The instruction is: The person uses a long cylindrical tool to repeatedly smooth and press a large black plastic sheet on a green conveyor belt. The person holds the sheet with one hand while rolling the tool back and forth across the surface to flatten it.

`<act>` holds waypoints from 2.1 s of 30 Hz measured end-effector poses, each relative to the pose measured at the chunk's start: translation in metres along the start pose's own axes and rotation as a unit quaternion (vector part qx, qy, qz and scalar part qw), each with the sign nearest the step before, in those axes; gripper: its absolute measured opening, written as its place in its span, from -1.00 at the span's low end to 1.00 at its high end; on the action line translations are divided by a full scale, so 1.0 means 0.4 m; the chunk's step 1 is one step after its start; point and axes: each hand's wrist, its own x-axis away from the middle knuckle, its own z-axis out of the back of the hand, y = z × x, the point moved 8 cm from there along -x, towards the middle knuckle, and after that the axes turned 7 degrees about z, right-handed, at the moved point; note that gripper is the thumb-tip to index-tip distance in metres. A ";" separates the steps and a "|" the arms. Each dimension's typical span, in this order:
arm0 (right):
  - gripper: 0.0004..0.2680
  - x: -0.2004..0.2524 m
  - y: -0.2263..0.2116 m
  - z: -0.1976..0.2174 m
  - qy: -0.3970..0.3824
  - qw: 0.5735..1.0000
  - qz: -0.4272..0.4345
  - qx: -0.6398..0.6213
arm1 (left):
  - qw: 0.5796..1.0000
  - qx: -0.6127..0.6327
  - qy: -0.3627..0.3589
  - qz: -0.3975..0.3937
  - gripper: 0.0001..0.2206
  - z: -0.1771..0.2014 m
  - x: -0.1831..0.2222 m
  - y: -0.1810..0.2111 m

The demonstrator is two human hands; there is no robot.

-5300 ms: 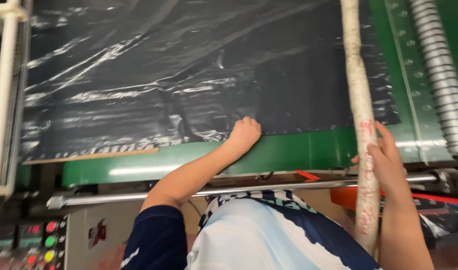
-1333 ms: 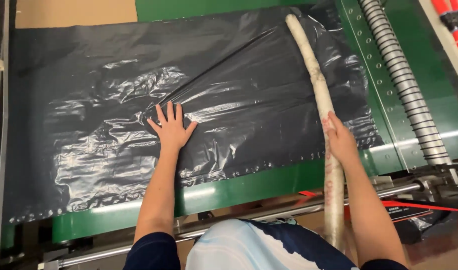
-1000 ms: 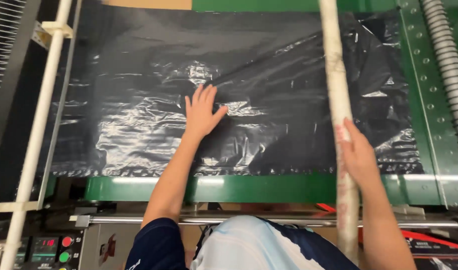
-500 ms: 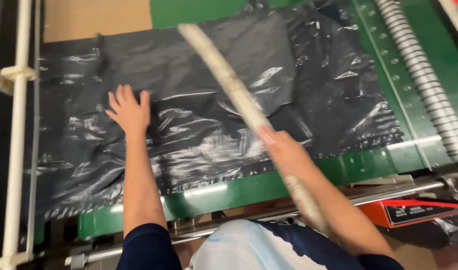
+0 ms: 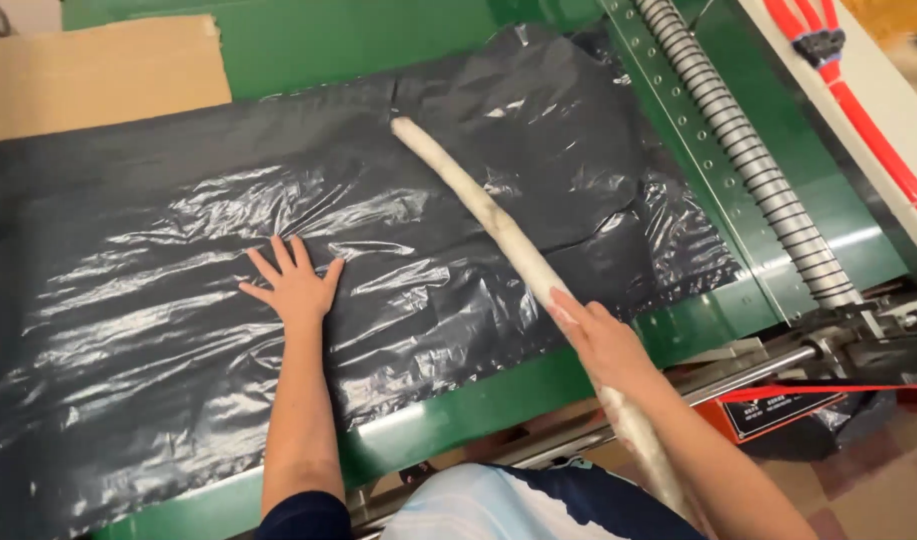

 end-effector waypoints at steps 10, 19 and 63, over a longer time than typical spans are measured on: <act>-0.65 -0.105 0.575 0.113 0.117 0.956 -0.259 0.079 | 1.000 -0.004 -0.001 0.002 -0.18 -0.003 -0.001 -0.002; -0.65 0.031 0.078 0.249 0.167 0.979 -0.100 0.061 | 0.998 0.060 0.013 -0.031 -0.26 0.254 0.076 -0.026; -0.59 0.250 0.073 0.470 0.254 0.958 -0.007 -0.131 | 0.898 0.279 -0.105 -0.323 -0.83 -0.092 0.457 1.104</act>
